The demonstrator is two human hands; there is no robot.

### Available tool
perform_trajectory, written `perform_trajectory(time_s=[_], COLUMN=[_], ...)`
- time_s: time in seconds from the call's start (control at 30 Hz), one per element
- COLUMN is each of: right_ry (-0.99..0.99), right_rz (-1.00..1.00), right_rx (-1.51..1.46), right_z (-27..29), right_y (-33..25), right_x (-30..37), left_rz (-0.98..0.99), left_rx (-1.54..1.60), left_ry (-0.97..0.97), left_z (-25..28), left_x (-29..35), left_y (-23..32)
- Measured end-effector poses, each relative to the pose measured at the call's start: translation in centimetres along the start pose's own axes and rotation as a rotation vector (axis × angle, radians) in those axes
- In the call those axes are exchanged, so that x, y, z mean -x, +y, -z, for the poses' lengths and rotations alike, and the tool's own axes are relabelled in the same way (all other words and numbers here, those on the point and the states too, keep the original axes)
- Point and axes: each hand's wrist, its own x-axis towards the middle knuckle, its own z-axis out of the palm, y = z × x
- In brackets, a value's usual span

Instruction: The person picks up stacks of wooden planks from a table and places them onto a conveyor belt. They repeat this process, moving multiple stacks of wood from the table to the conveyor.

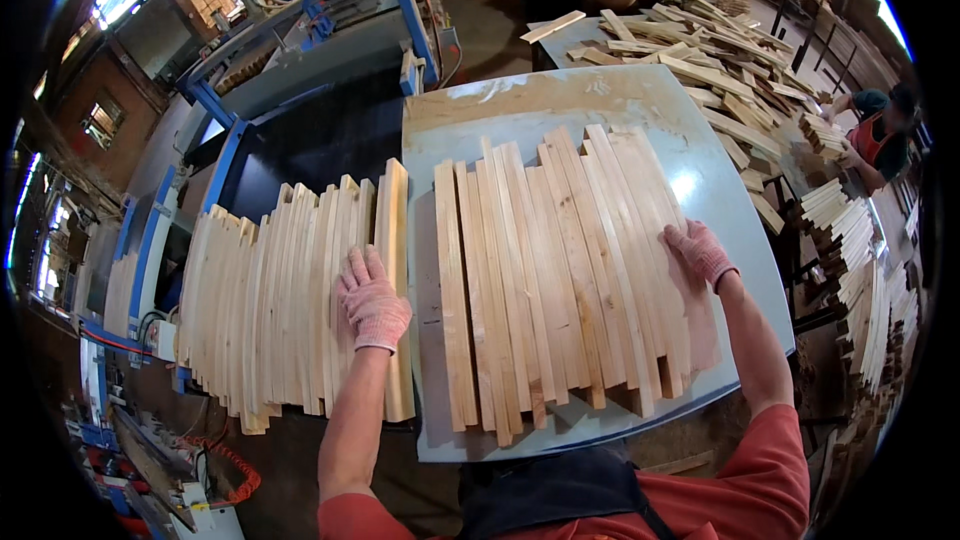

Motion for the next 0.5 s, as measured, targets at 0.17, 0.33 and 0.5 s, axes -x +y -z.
perform_trajectory(time_s=[0.17,0.33,0.5], right_ry=[0.345,0.514,0.290], right_rz=[0.075,0.287,0.433], right_rx=[0.003,-0.191,-0.353], right_z=[-0.7,-1.0,-9.1], right_y=[-2.7,-14.5,-27.5], right_x=[1.3,9.4,19.1], left_rz=[-0.037,-0.287,-0.145], left_rx=[0.083,0.523,0.570], left_ry=[-0.039,0.223,0.288], left_z=[-2.3,-2.6,-3.5], left_x=[-2.2,-1.9,-2.3], left_y=[-3.4,-11.6,-33.8])
